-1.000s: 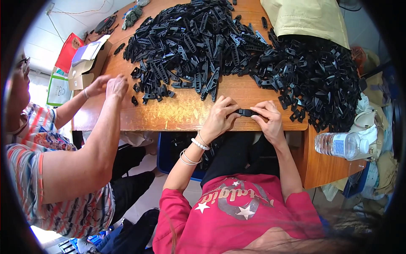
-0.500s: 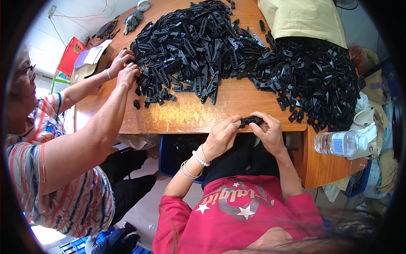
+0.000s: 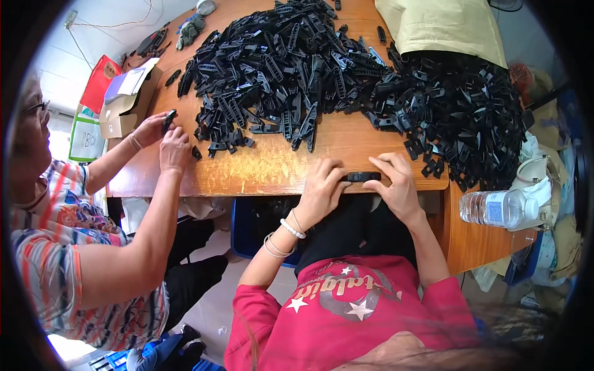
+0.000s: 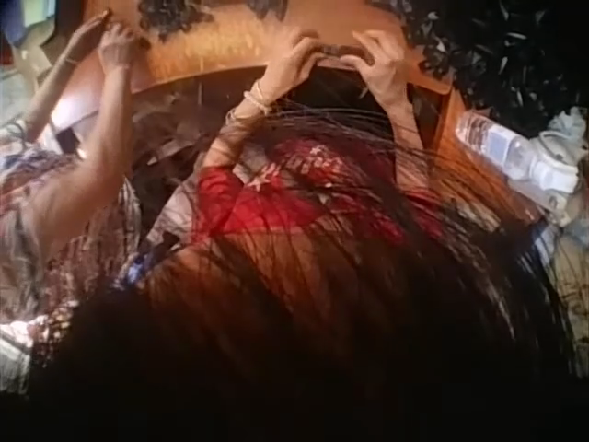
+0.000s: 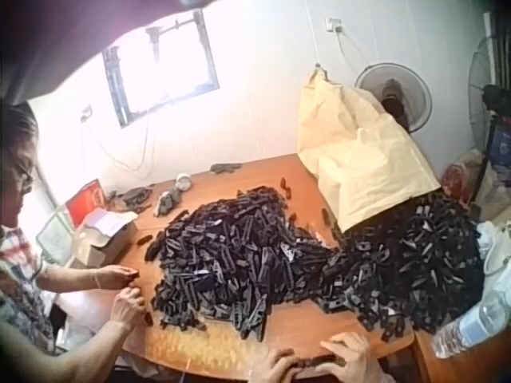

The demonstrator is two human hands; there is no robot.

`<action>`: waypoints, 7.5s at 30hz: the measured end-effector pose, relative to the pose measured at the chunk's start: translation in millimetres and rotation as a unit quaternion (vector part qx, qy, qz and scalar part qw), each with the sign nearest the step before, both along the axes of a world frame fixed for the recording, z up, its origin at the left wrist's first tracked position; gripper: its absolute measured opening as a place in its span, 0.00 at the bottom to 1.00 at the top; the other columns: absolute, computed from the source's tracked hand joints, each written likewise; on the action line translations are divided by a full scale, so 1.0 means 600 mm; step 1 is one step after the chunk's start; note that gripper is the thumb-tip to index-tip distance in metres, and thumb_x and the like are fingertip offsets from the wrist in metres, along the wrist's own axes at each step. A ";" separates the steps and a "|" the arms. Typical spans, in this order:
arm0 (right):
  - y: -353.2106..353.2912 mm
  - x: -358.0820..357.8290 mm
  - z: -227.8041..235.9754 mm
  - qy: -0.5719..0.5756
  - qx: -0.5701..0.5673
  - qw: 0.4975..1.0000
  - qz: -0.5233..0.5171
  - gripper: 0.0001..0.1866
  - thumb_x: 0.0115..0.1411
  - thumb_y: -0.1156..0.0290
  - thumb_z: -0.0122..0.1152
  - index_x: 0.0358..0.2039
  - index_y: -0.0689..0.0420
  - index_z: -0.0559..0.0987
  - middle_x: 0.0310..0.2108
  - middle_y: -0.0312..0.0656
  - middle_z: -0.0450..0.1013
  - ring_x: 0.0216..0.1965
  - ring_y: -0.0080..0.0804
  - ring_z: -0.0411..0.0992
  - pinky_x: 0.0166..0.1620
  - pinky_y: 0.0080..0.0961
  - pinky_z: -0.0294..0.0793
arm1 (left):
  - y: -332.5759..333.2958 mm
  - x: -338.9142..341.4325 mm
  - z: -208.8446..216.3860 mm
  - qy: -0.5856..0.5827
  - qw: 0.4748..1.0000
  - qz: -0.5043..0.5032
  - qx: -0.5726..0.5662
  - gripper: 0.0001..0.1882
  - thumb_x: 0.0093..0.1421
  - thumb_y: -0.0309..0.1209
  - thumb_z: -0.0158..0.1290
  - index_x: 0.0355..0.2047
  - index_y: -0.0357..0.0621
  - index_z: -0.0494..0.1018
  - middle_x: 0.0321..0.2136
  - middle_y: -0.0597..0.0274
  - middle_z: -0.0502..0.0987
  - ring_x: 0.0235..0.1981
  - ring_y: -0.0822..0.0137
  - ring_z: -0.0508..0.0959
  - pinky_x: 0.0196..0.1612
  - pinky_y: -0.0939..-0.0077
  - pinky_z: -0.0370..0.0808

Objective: Sorting and inspecting small black plastic mechanical components at a workbench.

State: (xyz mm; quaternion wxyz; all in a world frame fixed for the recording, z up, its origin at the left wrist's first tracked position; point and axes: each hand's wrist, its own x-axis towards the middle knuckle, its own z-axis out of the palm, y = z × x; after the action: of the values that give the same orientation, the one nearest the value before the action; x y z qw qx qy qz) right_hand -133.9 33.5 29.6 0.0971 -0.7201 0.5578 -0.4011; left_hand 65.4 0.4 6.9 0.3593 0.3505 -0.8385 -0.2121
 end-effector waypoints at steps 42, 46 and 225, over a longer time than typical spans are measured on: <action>0.161 0.426 0.227 -0.049 0.149 0.576 0.802 0.47 0.50 0.63 0.70 0.67 0.53 0.55 0.54 0.55 0.68 0.52 0.53 0.67 0.57 0.39 0.66 | 0.485 0.263 0.021 0.463 0.487 0.729 -0.130 0.11 0.68 0.34 0.47 0.36 0.40 0.74 0.18 0.67 0.73 0.14 0.78 0.71 0.15 0.83 0.65; 0.197 0.429 0.244 -0.047 0.143 0.585 0.797 0.48 0.48 0.68 0.71 0.67 0.52 0.56 0.58 0.51 0.66 0.56 0.43 0.68 0.55 0.36 0.69 | 0.580 0.259 0.120 0.329 0.427 0.780 -0.319 0.12 0.68 0.32 0.45 0.37 0.35 0.73 0.23 0.61 0.75 0.15 0.75 0.73 0.19 0.83 0.67; 0.436 -0.441 -0.508 -0.447 0.324 0.711 -0.435 0.12 0.53 0.78 0.55 0.38 0.57 0.80 0.28 0.44 0.76 0.26 0.37 0.75 0.29 0.35 0.79 | -0.026 -0.014 -0.022 0.194 0.948 0.128 0.218 0.14 0.66 0.33 0.50 0.42 0.33 0.76 0.20 0.62 0.77 0.12 0.80 0.66 0.14 0.87 0.59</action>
State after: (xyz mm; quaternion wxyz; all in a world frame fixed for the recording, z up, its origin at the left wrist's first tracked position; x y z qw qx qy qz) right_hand -398.7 295.4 -274.9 0.3775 -0.0588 0.7966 -0.4685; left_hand 57.1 -15.1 -6.4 0.4541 0.4771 -0.6337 -0.4058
